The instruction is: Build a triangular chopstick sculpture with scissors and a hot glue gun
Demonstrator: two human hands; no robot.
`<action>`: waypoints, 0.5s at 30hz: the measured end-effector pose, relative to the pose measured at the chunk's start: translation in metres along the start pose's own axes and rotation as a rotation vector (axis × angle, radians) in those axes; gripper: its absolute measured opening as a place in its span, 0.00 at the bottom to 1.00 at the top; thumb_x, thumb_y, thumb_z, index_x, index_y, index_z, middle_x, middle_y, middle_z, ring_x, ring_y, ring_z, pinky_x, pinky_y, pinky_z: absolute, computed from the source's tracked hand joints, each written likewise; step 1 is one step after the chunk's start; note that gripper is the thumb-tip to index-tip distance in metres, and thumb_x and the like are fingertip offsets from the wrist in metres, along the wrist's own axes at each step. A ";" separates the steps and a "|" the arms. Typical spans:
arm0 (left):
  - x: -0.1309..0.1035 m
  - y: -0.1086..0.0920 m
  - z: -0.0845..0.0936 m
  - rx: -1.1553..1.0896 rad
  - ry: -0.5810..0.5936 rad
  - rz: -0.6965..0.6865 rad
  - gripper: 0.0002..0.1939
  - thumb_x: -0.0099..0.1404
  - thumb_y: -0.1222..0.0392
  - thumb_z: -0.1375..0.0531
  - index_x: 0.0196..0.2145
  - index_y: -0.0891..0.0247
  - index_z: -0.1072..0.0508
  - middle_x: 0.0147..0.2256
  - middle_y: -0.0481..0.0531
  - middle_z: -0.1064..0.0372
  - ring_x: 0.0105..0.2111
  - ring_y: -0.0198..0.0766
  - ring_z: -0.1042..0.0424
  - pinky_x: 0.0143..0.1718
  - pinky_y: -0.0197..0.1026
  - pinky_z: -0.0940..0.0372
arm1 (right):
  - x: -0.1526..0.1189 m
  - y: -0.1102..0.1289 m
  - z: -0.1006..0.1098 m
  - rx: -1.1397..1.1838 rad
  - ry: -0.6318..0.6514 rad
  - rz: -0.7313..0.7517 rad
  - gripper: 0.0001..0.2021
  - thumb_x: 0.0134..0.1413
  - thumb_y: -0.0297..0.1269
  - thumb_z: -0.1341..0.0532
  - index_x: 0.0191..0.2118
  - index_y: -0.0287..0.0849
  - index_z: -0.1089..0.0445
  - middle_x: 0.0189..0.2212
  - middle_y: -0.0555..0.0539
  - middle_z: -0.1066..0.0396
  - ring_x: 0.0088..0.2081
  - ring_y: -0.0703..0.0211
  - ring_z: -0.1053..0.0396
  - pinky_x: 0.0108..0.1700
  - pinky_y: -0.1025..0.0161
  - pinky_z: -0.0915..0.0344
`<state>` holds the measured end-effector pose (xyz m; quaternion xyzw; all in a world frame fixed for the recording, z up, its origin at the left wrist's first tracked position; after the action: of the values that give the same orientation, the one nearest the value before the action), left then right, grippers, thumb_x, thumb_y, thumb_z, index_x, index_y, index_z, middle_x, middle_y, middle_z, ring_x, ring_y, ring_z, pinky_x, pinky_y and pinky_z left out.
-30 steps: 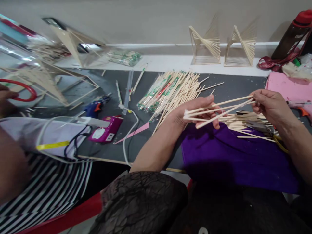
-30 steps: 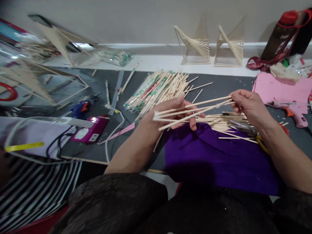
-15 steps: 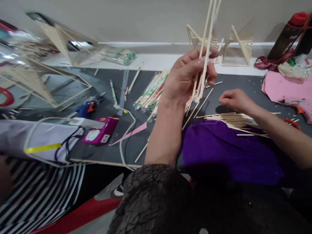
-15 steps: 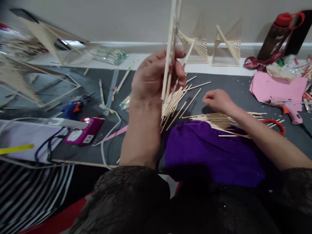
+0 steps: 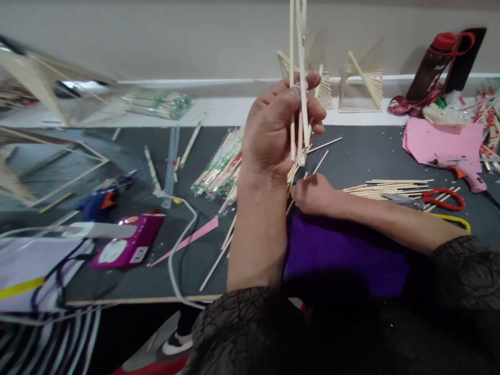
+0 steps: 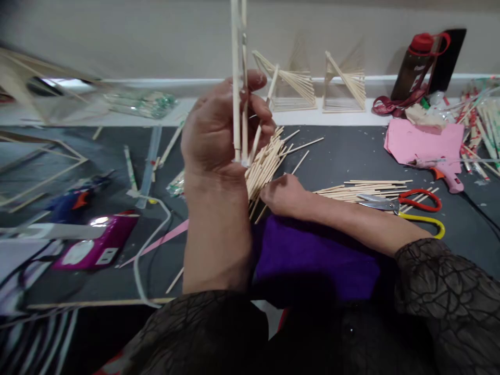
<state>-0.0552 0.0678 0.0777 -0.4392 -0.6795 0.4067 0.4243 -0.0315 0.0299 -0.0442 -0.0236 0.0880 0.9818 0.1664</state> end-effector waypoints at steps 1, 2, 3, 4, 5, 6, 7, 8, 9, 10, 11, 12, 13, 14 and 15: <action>-0.001 0.001 -0.002 -0.001 0.015 0.002 0.06 0.61 0.62 0.41 0.34 0.61 0.25 0.23 0.45 0.32 0.18 0.29 0.34 0.17 0.31 0.43 | 0.000 0.002 -0.001 -0.016 -0.004 0.012 0.14 0.59 0.22 0.49 0.40 0.32 0.26 0.35 0.37 0.23 0.32 0.57 0.29 0.32 0.62 0.40; -0.001 0.002 -0.004 0.000 0.024 0.009 0.06 0.61 0.62 0.41 0.34 0.61 0.25 0.22 0.45 0.31 0.18 0.29 0.34 0.17 0.31 0.42 | 0.000 0.003 -0.001 -0.024 -0.012 0.028 0.15 0.60 0.22 0.50 0.40 0.32 0.26 0.35 0.37 0.23 0.32 0.57 0.30 0.32 0.62 0.41; -0.001 0.004 -0.006 0.007 0.034 0.021 0.06 0.61 0.61 0.41 0.35 0.61 0.25 0.22 0.45 0.31 0.18 0.29 0.34 0.18 0.31 0.41 | -0.001 0.005 -0.001 -0.029 -0.019 0.047 0.15 0.61 0.22 0.51 0.40 0.32 0.26 0.34 0.38 0.24 0.31 0.58 0.31 0.32 0.61 0.41; -0.002 0.006 -0.008 0.020 0.044 0.032 0.06 0.61 0.61 0.41 0.36 0.61 0.25 0.22 0.44 0.31 0.18 0.29 0.34 0.18 0.31 0.41 | -0.001 0.006 -0.002 -0.031 -0.021 0.068 0.16 0.61 0.22 0.52 0.39 0.33 0.26 0.33 0.39 0.24 0.30 0.58 0.32 0.32 0.61 0.42; -0.002 0.008 -0.009 0.037 0.048 0.037 0.06 0.61 0.61 0.41 0.36 0.60 0.25 0.22 0.44 0.31 0.18 0.29 0.33 0.19 0.32 0.39 | -0.001 0.007 -0.003 -0.028 -0.013 0.085 0.16 0.62 0.22 0.52 0.39 0.33 0.27 0.32 0.40 0.24 0.30 0.59 0.32 0.31 0.61 0.43; -0.002 0.009 -0.010 0.060 0.052 0.041 0.06 0.62 0.60 0.41 0.37 0.60 0.25 0.22 0.44 0.31 0.18 0.29 0.33 0.20 0.32 0.38 | -0.001 0.007 -0.005 -0.020 -0.001 0.095 0.16 0.62 0.23 0.53 0.38 0.33 0.27 0.32 0.40 0.24 0.29 0.59 0.33 0.31 0.61 0.43; -0.002 0.011 -0.011 0.088 0.054 0.043 0.07 0.62 0.59 0.40 0.37 0.60 0.25 0.22 0.44 0.31 0.18 0.30 0.32 0.20 0.33 0.37 | -0.002 0.008 -0.007 -0.011 0.007 0.104 0.16 0.63 0.24 0.53 0.38 0.33 0.27 0.32 0.41 0.25 0.29 0.60 0.34 0.30 0.61 0.44; -0.002 0.012 -0.012 0.115 0.056 0.046 0.08 0.61 0.57 0.39 0.38 0.59 0.25 0.22 0.45 0.31 0.19 0.31 0.31 0.21 0.33 0.36 | -0.002 0.008 -0.008 0.000 0.010 0.110 0.16 0.63 0.24 0.53 0.38 0.33 0.27 0.32 0.40 0.25 0.28 0.60 0.34 0.30 0.61 0.44; -0.002 0.013 -0.012 0.135 0.057 0.052 0.09 0.61 0.55 0.38 0.38 0.59 0.25 0.23 0.46 0.30 0.20 0.33 0.30 0.20 0.33 0.36 | -0.003 0.007 -0.010 0.011 0.007 0.110 0.16 0.64 0.24 0.53 0.38 0.33 0.28 0.32 0.40 0.25 0.28 0.59 0.34 0.30 0.61 0.44; -0.002 0.015 -0.012 0.148 0.057 0.061 0.11 0.60 0.53 0.37 0.39 0.59 0.25 0.23 0.47 0.29 0.21 0.34 0.29 0.19 0.34 0.36 | -0.003 0.007 -0.011 0.017 -0.002 0.106 0.16 0.64 0.24 0.53 0.39 0.33 0.28 0.32 0.40 0.25 0.29 0.59 0.34 0.30 0.61 0.44; -0.001 0.016 -0.012 0.151 0.061 0.072 0.12 0.59 0.52 0.36 0.39 0.58 0.25 0.23 0.47 0.28 0.21 0.35 0.29 0.19 0.34 0.37 | -0.004 0.006 -0.012 0.026 -0.019 0.099 0.15 0.63 0.24 0.54 0.40 0.32 0.29 0.33 0.39 0.26 0.29 0.59 0.33 0.30 0.61 0.43; -0.001 0.018 -0.012 0.143 0.066 0.081 0.11 0.58 0.52 0.35 0.38 0.58 0.25 0.23 0.47 0.28 0.21 0.34 0.29 0.18 0.34 0.37 | -0.004 0.004 -0.013 0.038 -0.037 0.091 0.15 0.63 0.24 0.54 0.41 0.32 0.30 0.33 0.39 0.26 0.30 0.58 0.33 0.31 0.61 0.43; 0.000 0.019 -0.012 0.126 0.070 0.089 0.11 0.58 0.53 0.35 0.37 0.58 0.24 0.23 0.47 0.28 0.20 0.33 0.30 0.18 0.33 0.37 | -0.004 0.003 -0.014 0.052 -0.050 0.084 0.15 0.62 0.24 0.54 0.42 0.32 0.30 0.33 0.39 0.26 0.30 0.58 0.33 0.30 0.60 0.43; 0.000 0.020 -0.013 0.109 0.074 0.097 0.09 0.57 0.54 0.35 0.36 0.57 0.24 0.22 0.46 0.28 0.19 0.32 0.31 0.17 0.32 0.38 | -0.004 0.001 -0.013 0.069 -0.060 0.079 0.15 0.62 0.24 0.54 0.43 0.32 0.31 0.34 0.39 0.26 0.31 0.57 0.33 0.31 0.60 0.43; 0.001 0.022 -0.013 0.095 0.073 0.102 0.09 0.57 0.55 0.35 0.36 0.57 0.24 0.22 0.45 0.28 0.19 0.31 0.33 0.17 0.32 0.39 | -0.003 -0.002 -0.011 0.087 -0.074 0.074 0.15 0.63 0.24 0.54 0.44 0.33 0.32 0.36 0.39 0.26 0.32 0.57 0.32 0.31 0.60 0.42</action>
<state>-0.0381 0.0768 0.0618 -0.4671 -0.6202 0.4432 0.4481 -0.0275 0.0283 -0.0550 0.0234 0.1250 0.9828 0.1339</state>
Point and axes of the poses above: each hand's wrist, its own x-axis towards the middle knuckle, its own z-axis out of the back of the hand, y = z × x, the point moved 7 cm from there along x, towards the middle knuckle
